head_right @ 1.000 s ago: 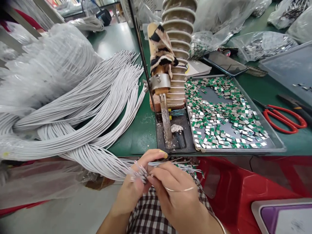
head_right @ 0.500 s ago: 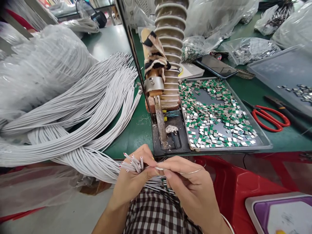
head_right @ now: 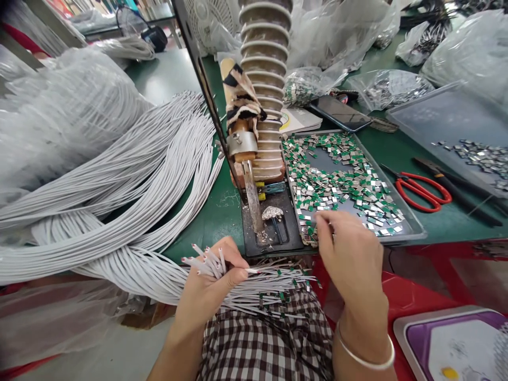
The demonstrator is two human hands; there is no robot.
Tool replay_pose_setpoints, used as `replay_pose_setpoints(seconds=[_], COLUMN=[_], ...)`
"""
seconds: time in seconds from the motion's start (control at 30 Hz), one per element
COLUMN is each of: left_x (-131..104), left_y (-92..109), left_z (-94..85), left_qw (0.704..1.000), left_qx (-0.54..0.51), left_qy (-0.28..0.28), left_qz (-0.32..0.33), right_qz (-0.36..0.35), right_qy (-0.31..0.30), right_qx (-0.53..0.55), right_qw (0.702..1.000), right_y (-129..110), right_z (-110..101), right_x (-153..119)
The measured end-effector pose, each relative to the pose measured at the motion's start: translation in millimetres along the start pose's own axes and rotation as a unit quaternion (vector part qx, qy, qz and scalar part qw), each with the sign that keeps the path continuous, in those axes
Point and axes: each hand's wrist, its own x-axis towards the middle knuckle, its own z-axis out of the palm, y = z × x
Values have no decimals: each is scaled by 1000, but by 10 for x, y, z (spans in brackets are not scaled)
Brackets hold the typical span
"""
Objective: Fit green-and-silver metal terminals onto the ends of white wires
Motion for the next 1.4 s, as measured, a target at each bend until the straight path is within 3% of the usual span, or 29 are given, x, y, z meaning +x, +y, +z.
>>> replay_pose_setpoints(seconds=[0.1, 0.23, 0.43, 0.6, 0.77, 1.0, 1.4], left_x=[10, 45, 86, 120, 140, 142, 135], left_y=[-17, -19, 27, 85, 156, 168, 212], left_z=[11, 36, 101, 152, 194, 230, 226], left_qw=[1000, 999, 998, 999, 999, 998, 998], left_qx=[16, 2, 2, 4, 9, -9, -2], left_qy=[-26, -48, -31, 16, 17, 51, 55], left_qz=[-7, -14, -60, -48, -44, -29, -39], right_qz=[-20, -59, -41, -11, 62, 79, 54], right_qy=[-11, -42, 24, 3, -2, -16, 7], right_qx=[-60, -59, -10, 123, 256, 242, 249], right_qw=[998, 996, 999, 992, 965, 967, 967], right_y=[198, 216, 47, -278, -543, -617, -646], right_z=[67, 119, 90, 71, 135, 173, 181], right_x=[129, 166, 109, -160, -407, -429, -450])
